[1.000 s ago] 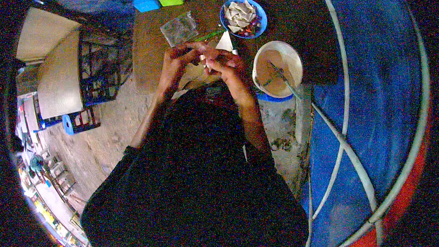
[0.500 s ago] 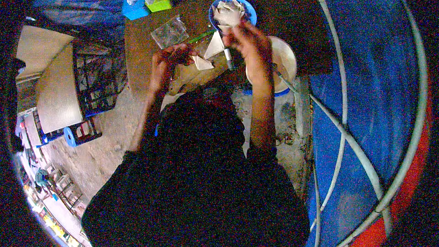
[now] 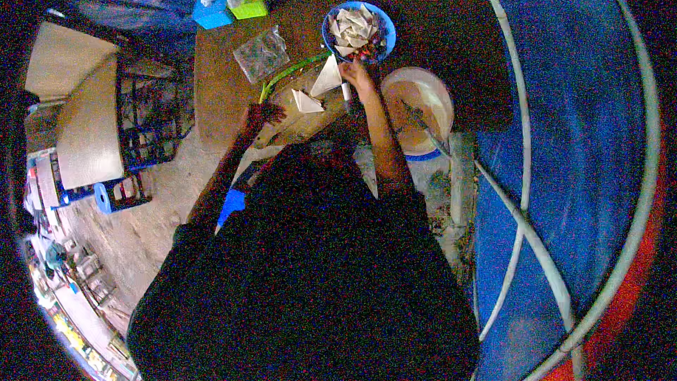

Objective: The person repeatedly scoops a paste from a white bowl with a spoon and spreads it onto triangular wrappers. They fold the wrappers into sealed packets and place them into a blue bowl. The process continues with multiple wrappers throughout the clip.

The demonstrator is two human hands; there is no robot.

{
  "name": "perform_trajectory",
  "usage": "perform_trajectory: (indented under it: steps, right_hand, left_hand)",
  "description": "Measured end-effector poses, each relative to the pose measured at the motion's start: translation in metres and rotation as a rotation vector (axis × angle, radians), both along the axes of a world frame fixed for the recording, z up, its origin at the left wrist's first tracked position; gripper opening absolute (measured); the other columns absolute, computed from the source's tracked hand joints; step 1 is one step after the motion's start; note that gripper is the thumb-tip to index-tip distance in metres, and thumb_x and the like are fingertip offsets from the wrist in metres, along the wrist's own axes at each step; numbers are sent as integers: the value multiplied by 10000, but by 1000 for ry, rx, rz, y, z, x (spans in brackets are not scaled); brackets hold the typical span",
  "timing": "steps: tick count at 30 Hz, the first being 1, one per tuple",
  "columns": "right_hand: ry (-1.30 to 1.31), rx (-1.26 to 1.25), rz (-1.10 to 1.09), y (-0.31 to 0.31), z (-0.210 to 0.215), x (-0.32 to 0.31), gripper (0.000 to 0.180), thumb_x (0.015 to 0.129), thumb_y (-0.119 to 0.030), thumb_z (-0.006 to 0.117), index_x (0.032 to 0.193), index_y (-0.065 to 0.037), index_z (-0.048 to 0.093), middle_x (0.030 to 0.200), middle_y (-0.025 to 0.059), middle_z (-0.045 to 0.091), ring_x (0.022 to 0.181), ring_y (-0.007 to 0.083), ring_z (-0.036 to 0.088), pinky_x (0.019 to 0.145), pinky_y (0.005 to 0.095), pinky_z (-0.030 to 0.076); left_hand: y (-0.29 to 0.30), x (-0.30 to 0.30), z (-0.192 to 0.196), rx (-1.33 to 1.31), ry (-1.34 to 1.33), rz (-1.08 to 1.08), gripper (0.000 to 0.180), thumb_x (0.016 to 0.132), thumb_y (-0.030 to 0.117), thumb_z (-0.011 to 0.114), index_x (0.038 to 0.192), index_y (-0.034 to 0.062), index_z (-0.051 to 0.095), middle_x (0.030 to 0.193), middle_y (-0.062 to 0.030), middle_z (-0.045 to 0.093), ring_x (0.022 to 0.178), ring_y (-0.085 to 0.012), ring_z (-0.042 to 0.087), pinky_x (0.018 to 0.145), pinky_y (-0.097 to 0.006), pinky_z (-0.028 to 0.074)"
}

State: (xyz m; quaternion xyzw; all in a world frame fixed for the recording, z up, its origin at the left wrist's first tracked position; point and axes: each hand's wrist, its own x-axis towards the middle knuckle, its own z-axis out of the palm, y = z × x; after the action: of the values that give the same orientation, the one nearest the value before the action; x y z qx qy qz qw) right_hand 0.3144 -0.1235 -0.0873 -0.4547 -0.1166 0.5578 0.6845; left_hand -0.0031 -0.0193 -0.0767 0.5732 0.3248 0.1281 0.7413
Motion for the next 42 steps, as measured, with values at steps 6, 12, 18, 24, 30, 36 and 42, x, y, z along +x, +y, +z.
perform_trajectory:
  steps: [6, 12, 18, 24, 30, 36, 42]
  right_hand:
    - [-251, -354, -160, -106, 79, -34, 261, 846, -240, 642, 948, -2, 617, 784, 113, 661, 639, 174, 636, 586, 248, 509]
    - [-1182, -950, -112, -186, 84, 36, 367, 763, -339, 710, 895, -4, 640, 728, 96, 650, 623, 198, 616, 611, 292, 491]
    - [-1669, -701, -138, -226, 31, 63, 359, 755, -324, 681, 964, -34, 639, 905, 159, 644, 874, 334, 595, 761, 399, 470]
    - [-1541, -792, 63, -229, 19, 69, 316, 763, -246, 646, 1008, -48, 636, 994, 173, 640, 917, 345, 605, 826, 402, 471]
    - [-1499, -769, 144, -228, 58, 77, 270, 779, -168, 588, 1017, -54, 649, 993, 188, 642, 940, 344, 612, 827, 392, 480]
    - [-932, -751, 246, -228, 61, 88, 356, 813, -170, 557, 1146, -51, 590, 855, 205, 656, 818, 363, 636, 763, 368, 507]
    - [-1544, -469, 36, -220, 2, 78, 425, 852, -75, 454, 1272, -124, 500, 629, 161, 593, 434, 234, 570, 429, 360, 451]
  left_hand:
    - [-31, -26, -54, 266, 174, 127, 296, 823, 305, 627, 788, 18, 692, 765, -86, 689, 600, -162, 639, 526, -295, 493]
    - [-40, 38, -99, 634, 629, 71, 523, 706, 541, 683, 790, 26, 646, 653, -82, 630, 589, -225, 617, 556, -352, 488]
    - [-70, 67, -74, 1001, 889, 255, 634, 691, 590, 645, 954, 18, 578, 749, -155, 634, 708, -319, 630, 610, -430, 495]
    - [-67, 74, -77, 832, 1058, 241, 500, 701, 511, 648, 816, 24, 628, 794, -173, 652, 744, -329, 639, 605, -447, 490]
    - [-49, 52, -153, 792, 1062, 196, 308, 774, 383, 601, 871, 91, 618, 800, -72, 620, 616, -273, 583, 541, -396, 463]
    - [-64, 59, -145, 913, 792, 520, 324, 724, 352, 674, 793, 45, 598, 757, -134, 627, 706, -304, 606, 601, -399, 473]
    - [-84, 117, -48, 515, -81, 660, 287, 749, 261, 664, 710, 7, 537, 717, -85, 607, 690, -155, 599, 577, -297, 472]
